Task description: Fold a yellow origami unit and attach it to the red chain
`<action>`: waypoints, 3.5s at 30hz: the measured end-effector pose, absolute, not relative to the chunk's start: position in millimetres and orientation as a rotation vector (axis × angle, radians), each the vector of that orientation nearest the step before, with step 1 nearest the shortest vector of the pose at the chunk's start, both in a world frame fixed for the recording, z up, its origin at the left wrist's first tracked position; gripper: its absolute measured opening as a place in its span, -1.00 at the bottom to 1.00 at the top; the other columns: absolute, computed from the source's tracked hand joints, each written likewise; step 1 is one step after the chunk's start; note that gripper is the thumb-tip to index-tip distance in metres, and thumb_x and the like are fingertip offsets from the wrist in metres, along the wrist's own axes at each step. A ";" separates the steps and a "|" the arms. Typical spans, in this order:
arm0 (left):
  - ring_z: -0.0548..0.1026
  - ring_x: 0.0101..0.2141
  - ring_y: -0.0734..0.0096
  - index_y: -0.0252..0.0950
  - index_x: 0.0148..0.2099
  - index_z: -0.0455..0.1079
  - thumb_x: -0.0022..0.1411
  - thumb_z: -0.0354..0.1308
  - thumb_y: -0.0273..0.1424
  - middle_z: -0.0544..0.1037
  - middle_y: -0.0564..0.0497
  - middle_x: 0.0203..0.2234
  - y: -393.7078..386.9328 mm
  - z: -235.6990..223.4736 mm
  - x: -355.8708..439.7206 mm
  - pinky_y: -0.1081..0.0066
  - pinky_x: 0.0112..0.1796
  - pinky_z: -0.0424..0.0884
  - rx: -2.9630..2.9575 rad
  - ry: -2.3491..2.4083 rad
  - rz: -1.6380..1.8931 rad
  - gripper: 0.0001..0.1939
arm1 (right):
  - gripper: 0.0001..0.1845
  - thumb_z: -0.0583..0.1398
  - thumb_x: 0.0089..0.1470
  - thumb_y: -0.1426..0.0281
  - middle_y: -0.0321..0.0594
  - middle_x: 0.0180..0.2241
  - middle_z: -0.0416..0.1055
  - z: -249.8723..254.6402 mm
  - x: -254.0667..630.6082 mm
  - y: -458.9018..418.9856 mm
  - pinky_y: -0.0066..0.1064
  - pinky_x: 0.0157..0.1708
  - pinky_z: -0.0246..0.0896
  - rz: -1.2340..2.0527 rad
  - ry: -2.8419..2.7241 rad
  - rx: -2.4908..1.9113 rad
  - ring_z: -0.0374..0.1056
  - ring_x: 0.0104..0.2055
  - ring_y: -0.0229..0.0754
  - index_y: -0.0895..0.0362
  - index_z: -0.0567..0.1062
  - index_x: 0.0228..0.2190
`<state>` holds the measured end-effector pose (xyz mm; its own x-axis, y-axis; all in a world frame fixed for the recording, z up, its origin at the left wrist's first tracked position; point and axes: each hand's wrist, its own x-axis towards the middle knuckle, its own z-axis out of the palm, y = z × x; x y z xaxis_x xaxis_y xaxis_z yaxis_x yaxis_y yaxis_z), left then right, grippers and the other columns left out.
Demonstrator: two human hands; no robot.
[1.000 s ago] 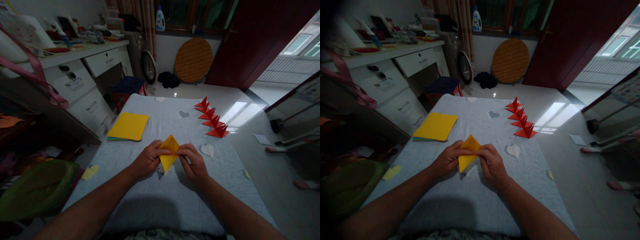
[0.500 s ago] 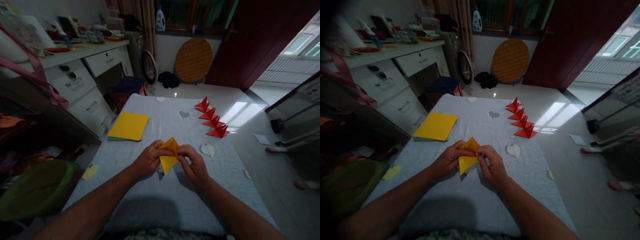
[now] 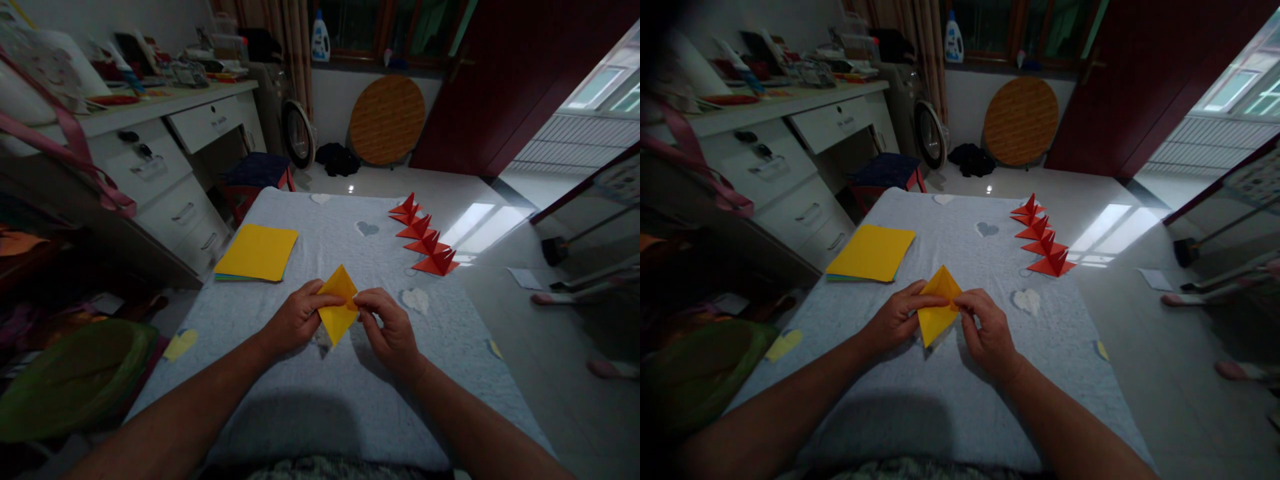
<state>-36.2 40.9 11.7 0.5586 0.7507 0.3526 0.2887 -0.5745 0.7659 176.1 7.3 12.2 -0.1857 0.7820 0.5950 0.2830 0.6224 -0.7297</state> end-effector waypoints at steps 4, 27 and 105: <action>0.42 -0.19 0.31 -0.22 0.06 0.50 0.29 0.03 -0.52 0.41 -0.04 -0.25 41.2 11.2 -36.4 0.33 -0.14 0.39 2.120 0.846 0.910 -0.63 | -0.74 0.09 0.19 0.60 -0.19 -0.28 0.43 12.1 175.5 8.4 -0.37 -0.31 0.37 0.536 -1.751 -0.904 0.38 -0.26 -0.21 0.07 0.46 -0.17; 0.45 -0.15 0.31 -0.19 0.16 0.39 0.26 0.05 -0.54 0.50 -0.05 -0.18 37.5 13.2 -31.8 0.32 -0.10 0.38 2.065 0.810 0.933 -0.56 | -0.61 0.09 0.17 0.61 -0.11 -0.18 0.46 12.7 174.9 6.4 -0.23 -0.15 0.41 0.455 -1.916 -0.844 0.41 -0.12 -0.12 0.05 0.47 -0.04; 0.49 -0.36 0.41 -0.30 -0.35 0.51 0.16 0.22 -0.49 0.53 0.02 -0.43 38.9 12.0 -26.4 0.44 -0.27 0.37 1.775 0.908 1.062 -0.95 | -0.82 0.09 0.15 0.54 -0.21 -0.31 0.32 11.1 172.9 6.8 -0.36 -0.35 0.23 0.622 -1.841 -1.044 0.28 -0.32 -0.21 0.10 0.43 -0.23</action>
